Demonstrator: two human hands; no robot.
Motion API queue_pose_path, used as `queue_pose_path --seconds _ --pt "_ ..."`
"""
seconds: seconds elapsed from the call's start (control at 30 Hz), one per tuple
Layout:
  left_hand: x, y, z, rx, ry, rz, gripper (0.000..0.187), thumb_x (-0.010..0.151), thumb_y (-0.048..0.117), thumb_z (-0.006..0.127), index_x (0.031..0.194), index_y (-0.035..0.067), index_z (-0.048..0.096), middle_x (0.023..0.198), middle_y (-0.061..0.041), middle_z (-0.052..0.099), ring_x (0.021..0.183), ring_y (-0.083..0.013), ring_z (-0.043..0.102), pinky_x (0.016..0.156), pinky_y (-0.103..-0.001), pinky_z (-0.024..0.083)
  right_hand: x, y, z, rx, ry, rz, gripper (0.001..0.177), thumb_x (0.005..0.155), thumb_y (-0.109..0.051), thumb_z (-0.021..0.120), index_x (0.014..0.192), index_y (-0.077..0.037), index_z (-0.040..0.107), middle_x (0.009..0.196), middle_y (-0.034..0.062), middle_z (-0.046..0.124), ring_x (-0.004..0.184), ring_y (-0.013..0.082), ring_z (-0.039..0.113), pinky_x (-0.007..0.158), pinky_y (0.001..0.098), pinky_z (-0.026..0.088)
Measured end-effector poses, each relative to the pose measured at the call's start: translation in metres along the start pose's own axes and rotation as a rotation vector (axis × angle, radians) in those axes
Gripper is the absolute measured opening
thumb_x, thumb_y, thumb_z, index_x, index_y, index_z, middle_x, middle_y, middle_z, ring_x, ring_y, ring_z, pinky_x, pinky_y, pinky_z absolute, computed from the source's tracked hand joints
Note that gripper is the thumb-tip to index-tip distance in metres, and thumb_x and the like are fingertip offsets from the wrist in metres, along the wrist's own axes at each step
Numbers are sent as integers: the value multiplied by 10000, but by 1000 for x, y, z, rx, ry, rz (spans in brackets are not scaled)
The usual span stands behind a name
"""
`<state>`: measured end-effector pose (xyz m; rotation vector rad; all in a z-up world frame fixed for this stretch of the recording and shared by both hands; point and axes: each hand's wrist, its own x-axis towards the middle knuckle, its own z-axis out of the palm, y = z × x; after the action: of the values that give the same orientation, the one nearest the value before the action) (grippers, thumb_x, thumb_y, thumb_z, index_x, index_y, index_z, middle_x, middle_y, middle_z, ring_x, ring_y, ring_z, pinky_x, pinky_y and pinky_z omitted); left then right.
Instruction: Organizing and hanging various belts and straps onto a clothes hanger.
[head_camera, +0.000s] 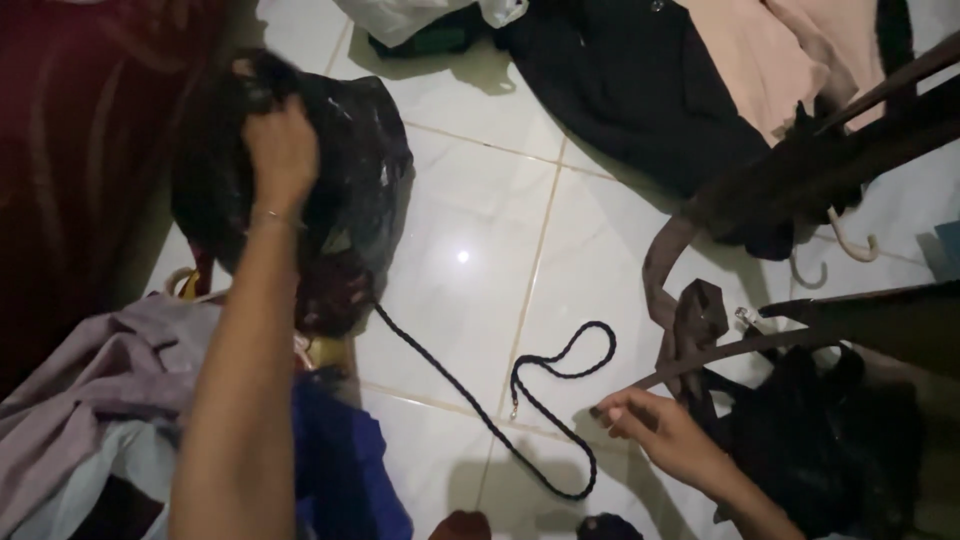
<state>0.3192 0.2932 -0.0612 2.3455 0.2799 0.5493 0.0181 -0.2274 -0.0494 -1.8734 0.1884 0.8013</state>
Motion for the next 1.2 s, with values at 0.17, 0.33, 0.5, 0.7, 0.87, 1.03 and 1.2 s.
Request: queue_pose_path --seconds 0.17,0.33,0.5,0.7,0.87,1.03,1.2 --pt "-28 25 0 334 -164 184 649 805 34 609 1447 8 511 1132 -340 649 1014 -527 617 862 -557 512 -5 1 -3 -26 17 -69 287 960 -235 618 1111 -18 729 946 48 764 908 124 718 834 302 582" --pt "-35 -54 38 1173 -458 62 316 972 206 644 1239 108 782 1353 -123 703 1244 -355 658 972 -485 530 -19 18 -13 -121 -5 -17 327 967 -318 609 1108 -49 731 929 34 778 887 113 751 807 308 597" --pt "-124 -29 40 1352 -665 278 400 874 321 652 1187 103 770 1382 -225 629 1260 -508 538 969 -668 405 -47 31 -25 -263 126 -11 289 969 -306 613 1092 -74 732 925 43 764 843 151 713 761 350 576" --pt "-210 126 15 1082 -1410 522 366 981 246 578 1309 101 653 1414 -156 586 1341 -331 541 1117 -568 406 -58 121 -64 -408 450 56 244 916 -233 663 1066 -64 753 943 125 755 861 243 725 783 378 590" --pt "-273 209 39 898 -1308 1185 647 942 266 565 1522 71 354 1594 -224 327 1464 -372 344 1163 -548 210 -69 157 -100 -561 1006 7 452 767 -274 829 1111 -12 697 1129 225 657 1043 405 637 882 478 528" --pt "-331 271 74 727 -1313 1221 506 988 221 586 1413 -12 441 1468 -264 440 1403 -371 406 1213 -567 225 -76 137 -72 -797 874 -81 512 652 -285 876 1097 -61 756 1265 283 542 1089 477 515 904 541 409" --pt "-366 301 97 198 -1236 1091 798 780 180 778 1445 -21 384 1460 -275 440 1380 -391 398 1163 -525 290 -52 164 -62 -703 929 -203 222 838 -146 721 1026 -28 710 1193 178 653 1163 389 561 985 483 437"
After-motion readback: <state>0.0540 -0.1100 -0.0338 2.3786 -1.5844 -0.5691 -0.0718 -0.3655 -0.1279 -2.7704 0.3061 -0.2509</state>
